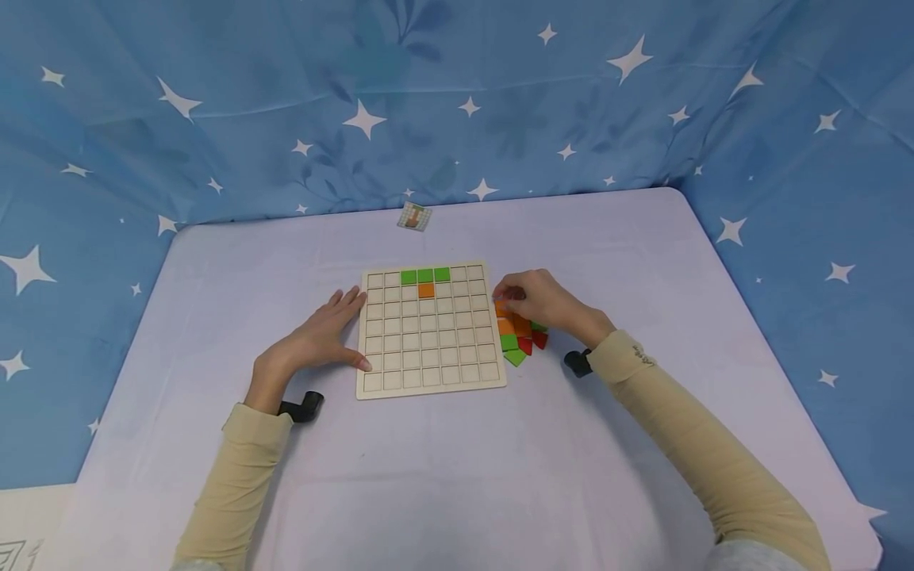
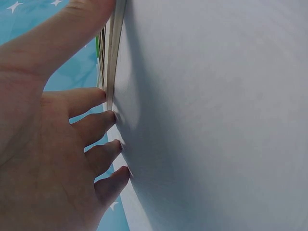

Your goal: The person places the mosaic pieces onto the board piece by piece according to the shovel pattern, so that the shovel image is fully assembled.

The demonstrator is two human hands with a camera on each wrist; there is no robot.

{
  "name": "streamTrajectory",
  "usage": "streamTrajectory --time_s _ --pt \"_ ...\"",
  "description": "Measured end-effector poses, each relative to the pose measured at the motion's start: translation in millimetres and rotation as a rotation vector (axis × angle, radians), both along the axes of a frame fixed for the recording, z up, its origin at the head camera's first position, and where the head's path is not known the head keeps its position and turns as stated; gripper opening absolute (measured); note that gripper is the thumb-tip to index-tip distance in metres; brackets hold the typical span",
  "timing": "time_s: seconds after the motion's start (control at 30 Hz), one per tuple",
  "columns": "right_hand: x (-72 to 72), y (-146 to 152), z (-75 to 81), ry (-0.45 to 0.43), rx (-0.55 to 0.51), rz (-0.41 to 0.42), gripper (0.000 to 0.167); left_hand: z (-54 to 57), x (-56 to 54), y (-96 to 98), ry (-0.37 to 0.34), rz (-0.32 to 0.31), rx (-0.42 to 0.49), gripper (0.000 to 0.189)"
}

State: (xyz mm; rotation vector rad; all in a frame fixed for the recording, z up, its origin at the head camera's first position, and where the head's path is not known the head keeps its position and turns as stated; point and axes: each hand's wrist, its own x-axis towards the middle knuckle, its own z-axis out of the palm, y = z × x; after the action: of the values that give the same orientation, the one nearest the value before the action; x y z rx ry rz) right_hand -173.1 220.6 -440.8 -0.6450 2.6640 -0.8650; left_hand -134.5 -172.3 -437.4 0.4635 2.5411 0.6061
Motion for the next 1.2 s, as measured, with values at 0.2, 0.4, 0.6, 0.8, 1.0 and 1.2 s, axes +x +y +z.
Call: streamTrajectory --time_s 0.2,0.4,0.6,0.8,1.0,1.2 --pt "-0.2 -0.1 -0.3 -0.003 -0.029 -0.008 0.020 0.3 0.8 -0.3 -0.003 0.001 0.002 0.124" --pt "-0.9 0.8 -0.2 -0.023 -0.034 -0.041 0.019 -0.3 1.0 -0.4 -0.002 0.002 0.002 0.124" --pt "-2.2 3.2 -0.8 -0.023 -0.054 -0.050 0.023 -1.0 0.5 -1.4 0.001 0.003 -0.001 0.125" --pt "-2.6 2.6 -1.6 -0.040 -0.081 -0.056 0.021 -1.2 0.7 -2.2 0.003 0.000 0.005 0.125" --pt "-2.4 0.8 -1.0 -0.089 -0.104 -0.077 0.025 -0.4 0.9 -2.3 0.000 0.000 0.010 0.124" --pt "-2.6 -1.2 -0.3 -0.147 -0.122 -0.097 0.032 1.0 1.2 -1.8 0.000 -0.001 0.008 0.124"
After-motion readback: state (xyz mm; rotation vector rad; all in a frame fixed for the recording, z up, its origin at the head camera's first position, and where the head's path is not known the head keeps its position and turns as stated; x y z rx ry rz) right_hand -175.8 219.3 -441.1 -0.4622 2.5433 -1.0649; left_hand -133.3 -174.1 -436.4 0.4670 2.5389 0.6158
